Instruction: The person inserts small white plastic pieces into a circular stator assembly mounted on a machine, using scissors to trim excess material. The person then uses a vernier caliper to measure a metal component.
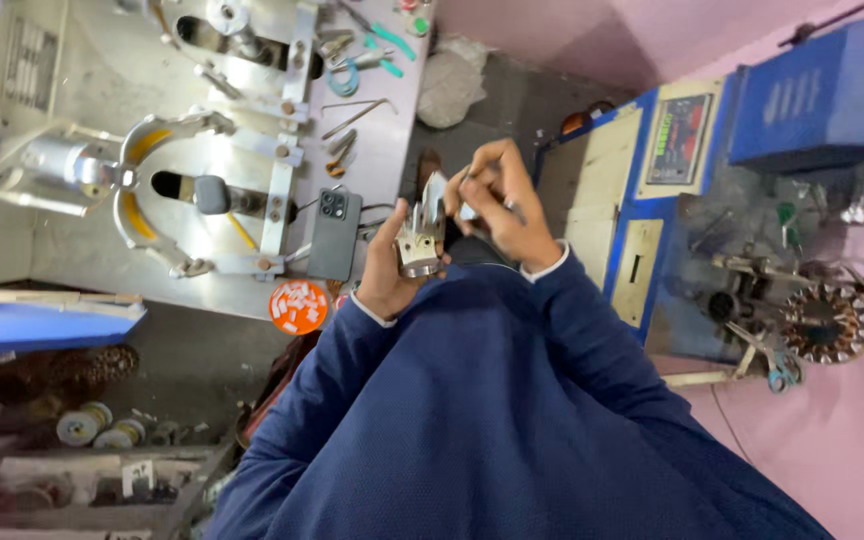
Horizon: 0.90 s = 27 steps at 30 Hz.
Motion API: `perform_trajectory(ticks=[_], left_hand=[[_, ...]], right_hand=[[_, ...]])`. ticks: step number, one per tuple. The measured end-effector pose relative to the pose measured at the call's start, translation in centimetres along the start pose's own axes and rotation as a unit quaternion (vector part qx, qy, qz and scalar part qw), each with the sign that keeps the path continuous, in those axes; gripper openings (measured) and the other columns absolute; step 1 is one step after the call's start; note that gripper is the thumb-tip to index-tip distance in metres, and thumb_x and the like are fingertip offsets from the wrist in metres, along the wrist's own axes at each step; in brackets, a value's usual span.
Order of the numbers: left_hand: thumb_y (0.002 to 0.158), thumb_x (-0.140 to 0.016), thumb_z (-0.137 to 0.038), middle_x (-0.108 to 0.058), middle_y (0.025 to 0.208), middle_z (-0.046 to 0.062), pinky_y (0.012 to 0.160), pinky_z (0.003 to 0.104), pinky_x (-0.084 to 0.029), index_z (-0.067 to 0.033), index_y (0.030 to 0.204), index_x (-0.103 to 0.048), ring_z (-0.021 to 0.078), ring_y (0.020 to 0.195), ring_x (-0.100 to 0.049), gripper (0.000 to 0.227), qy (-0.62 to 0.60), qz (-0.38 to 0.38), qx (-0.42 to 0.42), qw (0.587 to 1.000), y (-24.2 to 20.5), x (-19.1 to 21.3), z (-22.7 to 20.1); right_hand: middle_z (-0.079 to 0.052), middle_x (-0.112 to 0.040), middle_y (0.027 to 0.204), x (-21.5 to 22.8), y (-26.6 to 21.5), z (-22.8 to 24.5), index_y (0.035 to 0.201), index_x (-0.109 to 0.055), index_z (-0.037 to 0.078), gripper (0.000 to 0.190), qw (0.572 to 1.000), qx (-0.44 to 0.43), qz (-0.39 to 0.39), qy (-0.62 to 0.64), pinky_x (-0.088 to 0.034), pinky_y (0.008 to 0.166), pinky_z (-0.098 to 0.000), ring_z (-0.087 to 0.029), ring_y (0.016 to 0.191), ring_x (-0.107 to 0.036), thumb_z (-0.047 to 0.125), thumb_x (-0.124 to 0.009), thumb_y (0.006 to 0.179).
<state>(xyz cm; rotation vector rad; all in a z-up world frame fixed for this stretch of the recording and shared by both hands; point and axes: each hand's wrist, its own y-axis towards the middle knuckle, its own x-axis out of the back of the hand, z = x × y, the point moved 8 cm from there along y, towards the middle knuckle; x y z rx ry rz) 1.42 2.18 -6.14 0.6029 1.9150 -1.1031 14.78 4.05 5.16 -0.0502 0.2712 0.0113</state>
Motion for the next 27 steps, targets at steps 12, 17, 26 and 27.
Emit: perform_trajectory(ticks=[12,17,26,27], left_hand=[[0.084,-0.061,-0.017,-0.063,0.086,0.011,0.071,0.04,-0.056,0.0006,0.101,-0.06,0.0251,0.081,-0.065,0.025,-0.041,0.016,-0.144,0.989,-3.7,1.5,-4.7],[0.085,-0.062,-0.016,-0.063,0.086,0.01,0.072,0.04,-0.057,0.0002,0.1,-0.06,0.0243,0.082,-0.066,0.022,-0.063,0.009,-0.161,0.985,-4.1,2.9,-4.6],[0.095,-0.065,-0.03,-0.064,0.083,0.008,0.071,0.037,-0.058,-0.0025,0.096,-0.063,0.0215,0.08,-0.067,0.027,-0.06,-0.024,-0.15,0.987,-4.1,3.7,-4.4],[0.095,-0.064,-0.031,-0.064,0.083,0.008,0.071,0.037,-0.058,-0.0027,0.095,-0.063,0.0214,0.08,-0.068,0.028,-0.059,-0.021,-0.143,0.988,-3.8,3.4,-4.4]], right_hand=[[-0.007,-0.066,0.081,0.8,16.0,-17.3,0.112,-0.036,0.009,0.018,0.937,-0.028,0.161,-0.308,-0.048,0.055,-0.0266,-0.012,0.061,-0.059,0.005,-0.052,0.106],[-0.01,-0.068,0.081,-1.3,17.3,-18.0,0.111,-0.038,0.007,0.018,0.919,-0.028,0.17,-0.356,-0.052,0.059,-0.034,-0.02,0.065,-0.069,0.003,-0.054,0.102],[-0.008,-0.076,0.084,-4.1,21.7,-19.5,0.109,-0.043,0.006,0.018,0.891,-0.078,0.219,-0.391,-0.057,0.063,-0.0377,-0.021,0.065,-0.076,0.006,-0.058,0.099],[-0.008,-0.074,0.083,-4.4,21.9,-20.4,0.108,-0.043,0.006,0.019,0.888,-0.118,0.23,-0.381,-0.058,0.062,-0.0376,-0.021,0.064,-0.076,0.006,-0.058,0.098]])
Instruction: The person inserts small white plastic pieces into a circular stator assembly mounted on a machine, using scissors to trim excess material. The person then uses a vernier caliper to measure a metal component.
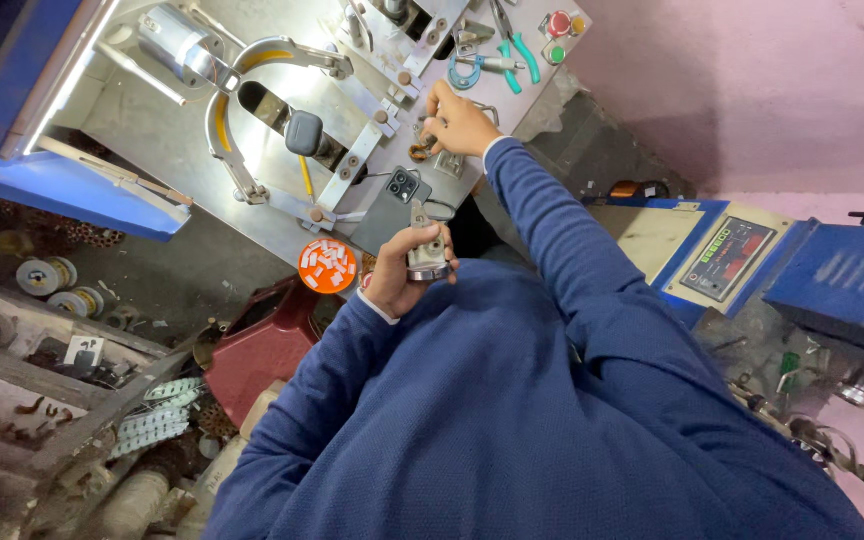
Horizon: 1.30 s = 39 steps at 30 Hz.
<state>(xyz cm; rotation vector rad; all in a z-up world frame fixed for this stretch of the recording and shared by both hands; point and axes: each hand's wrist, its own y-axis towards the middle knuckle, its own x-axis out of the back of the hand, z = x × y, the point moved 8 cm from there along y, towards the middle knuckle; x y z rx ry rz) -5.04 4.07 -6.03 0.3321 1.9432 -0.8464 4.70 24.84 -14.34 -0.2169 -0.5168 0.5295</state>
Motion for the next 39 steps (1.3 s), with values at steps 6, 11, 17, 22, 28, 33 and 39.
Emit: perform_trajectory(ticks=[6,11,17,22,28,33,39], left_hand=[[0.099,-0.061,-0.039,-0.065,0.081,0.009,0.067,0.038,-0.058,-0.0033,0.095,-0.063,0.0217,0.077,-0.068,0.036,0.003,-0.005,0.015,1.0,0.5,-0.6,0.5],[0.1,-0.051,-0.059,-0.065,0.075,0.009,0.06,0.038,-0.058,-0.003,0.093,-0.065,0.0233,0.068,-0.069,0.058,0.015,-0.045,0.036,0.998,1.2,-0.9,0.5],[0.098,-0.043,-0.069,-0.068,0.076,0.009,0.057,0.04,-0.058,-0.0038,0.094,-0.067,0.0243,0.065,-0.07,0.069,0.034,-0.012,0.057,0.998,2.8,-3.6,1.1],[0.109,-0.044,-0.067,-0.07,0.089,0.01,0.062,0.04,-0.058,-0.0077,0.104,-0.066,0.023,0.071,-0.069,0.063,-0.001,0.075,0.127,0.989,4.2,-7.4,5.4],[0.096,-0.038,-0.076,-0.07,0.087,0.012,0.055,0.034,-0.055,-0.0062,0.103,-0.07,0.0228,0.072,-0.069,0.077,0.085,0.116,0.227,0.963,3.5,-9.6,11.4],[0.098,-0.037,-0.079,-0.061,0.082,0.009,0.057,0.035,-0.055,-0.0045,0.093,-0.062,0.0244,0.074,-0.066,0.079,0.118,0.125,0.275,0.946,3.5,-9.4,15.1],[0.094,-0.036,-0.078,-0.062,0.085,0.006,0.063,0.031,-0.054,-0.0055,0.096,-0.064,0.0174,0.073,-0.063,0.078,0.177,0.111,0.32,0.924,3.5,-10.0,19.9]], right_hand=[[-0.012,-0.074,0.084,1.5,-0.5,3.4,0.109,-0.046,0.006,0.016,0.991,0.086,-0.072,-0.073,-0.057,0.069,-0.036,-0.021,0.074,-0.074,-0.001,-0.054,0.097],[-0.008,-0.069,0.092,6.6,-6.2,10.5,0.11,-0.046,0.006,0.017,0.983,0.159,-0.094,-0.015,-0.056,0.072,-0.0319,-0.015,0.086,-0.074,0.003,-0.061,0.104],[-0.006,-0.064,0.086,8.7,-21.3,17.5,0.113,-0.046,0.006,0.02,0.986,0.104,-0.019,0.127,-0.041,0.067,-0.0263,-0.009,0.072,-0.051,0.003,-0.064,0.103],[-0.009,-0.072,0.086,6.1,-27.9,18.7,0.113,-0.046,0.003,0.022,0.993,0.098,-0.029,0.055,-0.052,0.069,-0.0293,-0.012,0.076,-0.069,0.002,-0.063,0.1],[-0.015,-0.076,0.105,7.5,-35.2,14.8,0.113,-0.041,0.003,0.018,0.954,0.049,-0.212,0.205,-0.055,0.067,-0.0269,-0.015,0.077,-0.068,-0.001,-0.057,0.105],[-0.013,-0.078,0.106,8.1,-42.9,10.6,0.111,-0.043,0.004,0.017,0.866,-0.007,-0.345,0.362,-0.058,0.06,-0.0256,-0.013,0.074,-0.072,0.001,-0.059,0.103],[-0.007,-0.057,0.098,5.6,-47.1,9.2,0.1,-0.071,0.001,0.024,0.895,-0.058,-0.436,0.08,-0.047,0.066,-0.0293,-0.012,0.076,-0.057,-0.001,-0.084,0.08]])
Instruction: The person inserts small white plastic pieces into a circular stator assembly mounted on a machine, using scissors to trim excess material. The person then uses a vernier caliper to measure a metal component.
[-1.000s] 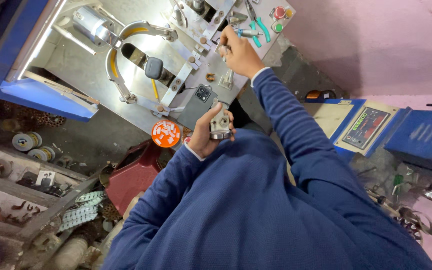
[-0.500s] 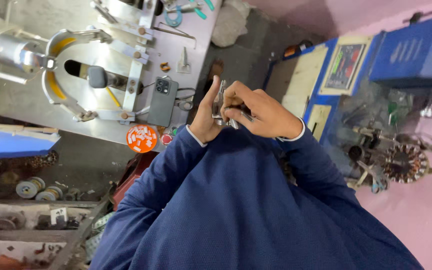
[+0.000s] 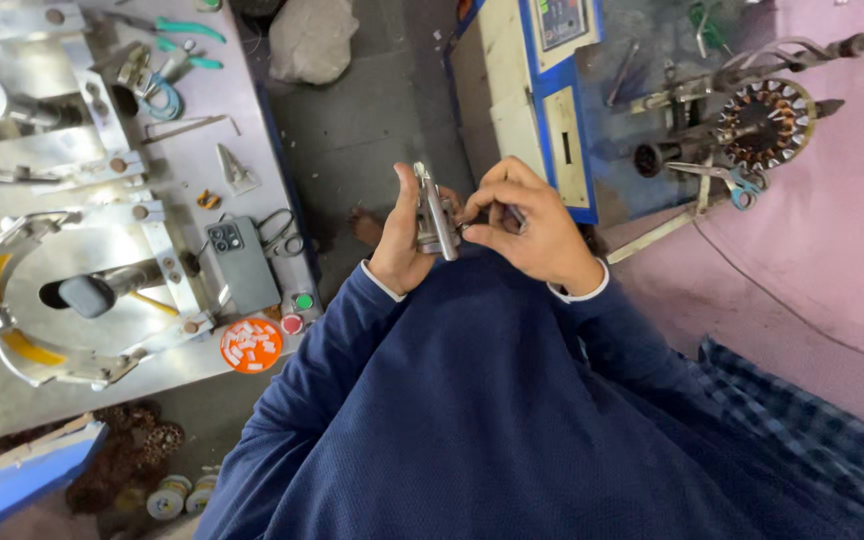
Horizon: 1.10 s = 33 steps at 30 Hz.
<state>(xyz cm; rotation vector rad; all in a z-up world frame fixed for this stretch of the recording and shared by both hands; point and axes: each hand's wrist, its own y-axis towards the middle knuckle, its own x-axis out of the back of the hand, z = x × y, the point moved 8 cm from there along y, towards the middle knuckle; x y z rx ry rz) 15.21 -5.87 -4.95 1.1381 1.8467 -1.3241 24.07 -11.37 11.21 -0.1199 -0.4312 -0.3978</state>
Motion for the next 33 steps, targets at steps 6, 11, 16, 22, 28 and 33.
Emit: perform_trajectory(ticks=[6,11,16,22,28,33], left_hand=[[0.095,-0.039,-0.077,-0.062,0.078,0.002,0.047,0.025,-0.043,-0.0069,0.099,-0.064,0.0104,0.059,-0.057,0.074,0.097,0.003,0.01,0.995,2.1,-3.6,3.2],[0.092,-0.036,-0.078,-0.062,0.074,0.0,0.038,0.022,-0.035,-0.01,0.099,-0.064,0.0074,0.051,-0.055,0.074,0.131,-0.001,0.064,0.989,3.7,-7.6,8.5],[0.094,-0.034,-0.079,-0.061,0.073,-0.002,0.038,0.021,-0.033,-0.0092,0.096,-0.063,0.0064,0.053,-0.055,0.075,0.117,0.024,0.093,0.988,4.8,-12.0,15.1],[0.097,-0.036,-0.079,-0.06,0.071,-0.001,0.037,0.02,-0.034,-0.0092,0.095,-0.063,0.0064,0.05,-0.053,0.075,0.086,0.051,0.115,0.988,5.9,-15.1,22.0],[0.092,-0.04,-0.073,-0.062,0.077,-0.002,0.049,0.025,-0.048,-0.0117,0.097,-0.061,0.0098,0.062,-0.061,0.065,0.077,-0.044,0.125,0.988,6.5,-16.6,26.0],[0.098,-0.039,-0.075,-0.061,0.078,-0.002,0.046,0.023,-0.039,-0.0129,0.098,-0.062,0.0082,0.06,-0.056,0.066,0.11,0.004,0.13,0.985,8.3,-17.1,26.8]], right_hand=[[-0.007,-0.061,0.094,3.5,-4.1,-1.5,0.101,-0.072,0.006,0.021,0.99,0.032,-0.068,-0.122,-0.052,0.072,-0.0332,-0.022,0.083,-0.065,-0.002,-0.08,0.083],[-0.009,-0.063,0.096,7.2,-9.5,-2.7,0.102,-0.07,0.002,0.024,0.96,0.129,-0.107,-0.224,-0.053,0.067,-0.0386,-0.028,0.08,-0.067,0.001,-0.078,0.08],[-0.008,-0.067,0.097,11.7,-16.0,-4.6,0.102,-0.07,0.001,0.029,0.936,0.187,-0.143,-0.264,-0.054,0.062,-0.0358,-0.025,0.073,-0.069,0.003,-0.077,0.074],[-0.009,-0.067,0.096,16.0,-21.4,-7.8,0.103,-0.071,0.003,0.029,0.938,0.205,-0.137,-0.243,-0.054,0.059,-0.0346,-0.024,0.071,-0.068,0.005,-0.081,0.076],[-0.009,-0.067,0.098,19.8,-23.6,-9.4,0.105,-0.07,0.001,0.026,0.956,0.173,-0.135,-0.194,-0.055,0.063,-0.0343,-0.026,0.076,-0.07,0.003,-0.079,0.08],[-0.01,-0.067,0.098,21.1,-23.7,-10.5,0.105,-0.069,0.0,0.024,0.968,0.135,-0.127,-0.171,-0.056,0.065,-0.0342,-0.027,0.077,-0.07,0.002,-0.078,0.082]])
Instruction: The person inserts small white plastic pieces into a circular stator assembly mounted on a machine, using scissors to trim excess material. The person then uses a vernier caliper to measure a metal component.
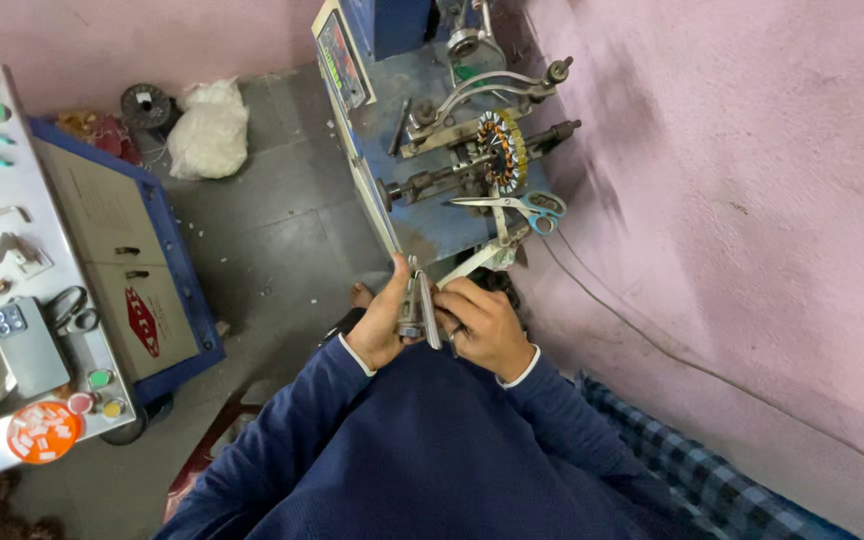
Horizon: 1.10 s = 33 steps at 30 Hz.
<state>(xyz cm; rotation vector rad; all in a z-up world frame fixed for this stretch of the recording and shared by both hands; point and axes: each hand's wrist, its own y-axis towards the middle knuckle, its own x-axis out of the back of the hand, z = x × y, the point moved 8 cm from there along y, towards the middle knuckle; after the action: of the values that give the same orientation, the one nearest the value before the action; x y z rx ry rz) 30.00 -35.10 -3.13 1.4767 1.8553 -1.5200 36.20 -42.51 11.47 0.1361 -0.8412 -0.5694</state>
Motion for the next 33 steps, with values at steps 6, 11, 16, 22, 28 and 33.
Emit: perform_trajectory(ticks=[6,11,16,22,28,33], left_hand=[[0.103,-0.033,-0.068,-0.068,0.086,0.007,0.047,0.025,-0.037,-0.0106,0.105,-0.061,0.0124,0.062,-0.054,0.064,-0.02,0.143,-0.004,0.99,1.0,-2.2,-2.4],[0.109,-0.045,-0.042,-0.066,0.107,0.009,0.069,0.032,-0.045,-0.0041,0.128,-0.057,0.0186,0.083,-0.056,0.044,-0.092,0.265,0.021,0.96,0.9,-3.0,-3.3],[0.108,-0.058,-0.037,-0.063,0.116,0.01,0.072,0.031,-0.044,-0.0014,0.144,-0.052,0.0173,0.086,-0.054,0.05,-0.069,0.354,-0.013,0.933,-0.3,-4.0,-3.6],[0.104,-0.061,-0.046,-0.062,0.126,0.014,0.064,0.029,-0.043,-0.0012,0.144,-0.046,0.0171,0.08,-0.053,0.063,-0.05,0.38,-0.061,0.922,0.1,-6.0,-3.8],[0.1,-0.066,-0.049,-0.061,0.128,0.014,0.075,0.034,-0.049,-0.0025,0.151,-0.042,0.0215,0.102,-0.063,0.074,-0.079,0.34,-0.105,0.931,2.1,-7.2,-3.8],[0.102,-0.068,-0.048,-0.061,0.129,0.014,0.084,0.037,-0.051,-0.001,0.151,-0.042,0.0226,0.104,-0.064,0.073,-0.083,0.357,-0.139,0.92,3.2,-8.7,-4.0]], right_hand=[[-0.013,-0.066,0.101,1.4,0.9,-1.8,0.104,-0.069,-0.001,0.028,0.997,-0.045,-0.069,-0.001,-0.057,0.071,-0.0348,-0.028,0.083,-0.069,-0.005,-0.071,0.076],[-0.01,-0.067,0.097,2.4,1.2,-3.2,0.097,-0.072,0.0,0.019,0.989,-0.081,-0.1,0.068,-0.055,0.07,-0.0303,-0.021,0.079,-0.068,-0.009,-0.075,0.081],[-0.01,-0.068,0.098,3.8,2.3,-1.4,0.096,-0.073,0.001,0.021,0.993,-0.005,-0.103,0.051,-0.056,0.074,-0.0296,-0.02,0.084,-0.069,-0.008,-0.078,0.078],[-0.01,-0.067,0.097,5.5,3.7,-2.3,0.097,-0.073,0.0,0.024,0.994,-0.005,-0.046,0.098,-0.054,0.068,-0.026,-0.015,0.076,-0.066,-0.005,-0.083,0.075],[-0.008,-0.066,0.099,8.3,5.8,-3.2,0.099,-0.073,0.0,0.027,0.986,0.045,-0.028,0.156,-0.049,0.066,-0.0237,-0.011,0.074,-0.061,-0.001,-0.085,0.075],[-0.006,-0.064,0.093,9.7,7.0,-4.5,0.092,-0.074,0.002,0.024,0.986,0.028,-0.007,0.162,-0.046,0.059,-0.0241,-0.009,0.066,-0.057,0.001,-0.088,0.072]])
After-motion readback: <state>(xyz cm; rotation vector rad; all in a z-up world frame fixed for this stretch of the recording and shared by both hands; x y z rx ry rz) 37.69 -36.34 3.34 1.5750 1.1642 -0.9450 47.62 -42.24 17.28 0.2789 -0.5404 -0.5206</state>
